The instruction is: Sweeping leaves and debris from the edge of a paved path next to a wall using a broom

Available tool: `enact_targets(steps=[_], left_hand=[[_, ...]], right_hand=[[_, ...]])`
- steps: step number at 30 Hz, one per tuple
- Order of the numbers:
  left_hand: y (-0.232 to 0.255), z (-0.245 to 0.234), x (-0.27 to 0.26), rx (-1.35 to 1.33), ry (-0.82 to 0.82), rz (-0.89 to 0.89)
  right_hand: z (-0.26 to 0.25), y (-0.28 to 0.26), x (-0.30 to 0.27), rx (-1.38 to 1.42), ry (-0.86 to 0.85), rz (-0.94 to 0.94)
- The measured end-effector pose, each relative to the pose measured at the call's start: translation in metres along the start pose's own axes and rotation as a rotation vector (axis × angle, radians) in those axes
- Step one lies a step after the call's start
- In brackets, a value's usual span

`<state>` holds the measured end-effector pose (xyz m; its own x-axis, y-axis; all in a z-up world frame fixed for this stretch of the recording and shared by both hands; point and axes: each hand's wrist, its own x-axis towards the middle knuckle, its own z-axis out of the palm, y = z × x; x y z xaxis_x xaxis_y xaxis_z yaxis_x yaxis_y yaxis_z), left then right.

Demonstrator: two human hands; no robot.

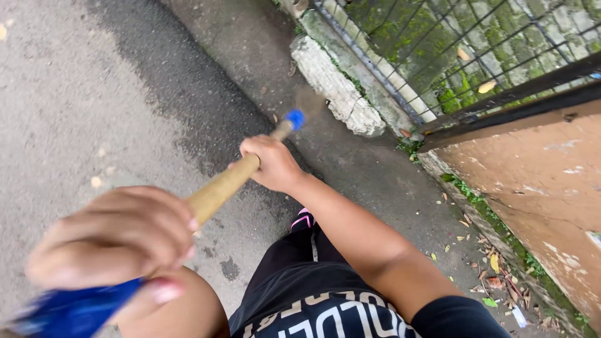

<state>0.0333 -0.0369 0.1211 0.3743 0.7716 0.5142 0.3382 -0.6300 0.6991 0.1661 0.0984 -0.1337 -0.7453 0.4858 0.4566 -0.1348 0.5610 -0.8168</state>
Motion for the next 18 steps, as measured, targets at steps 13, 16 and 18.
enact_targets(steps=[13,16,18], left_hand=[[-0.092,-0.001,-0.131,-0.539,0.645,0.008],[-0.083,-0.001,-0.142,-0.452,0.953,-0.068],[-0.072,-0.011,-0.14,-0.313,0.775,0.008]], right_hand=[[0.068,0.037,-0.05,-0.265,-0.412,0.489],[0.062,0.026,-0.054,-0.375,-0.479,0.45],[0.062,0.026,-0.043,-0.38,-0.429,0.332]])
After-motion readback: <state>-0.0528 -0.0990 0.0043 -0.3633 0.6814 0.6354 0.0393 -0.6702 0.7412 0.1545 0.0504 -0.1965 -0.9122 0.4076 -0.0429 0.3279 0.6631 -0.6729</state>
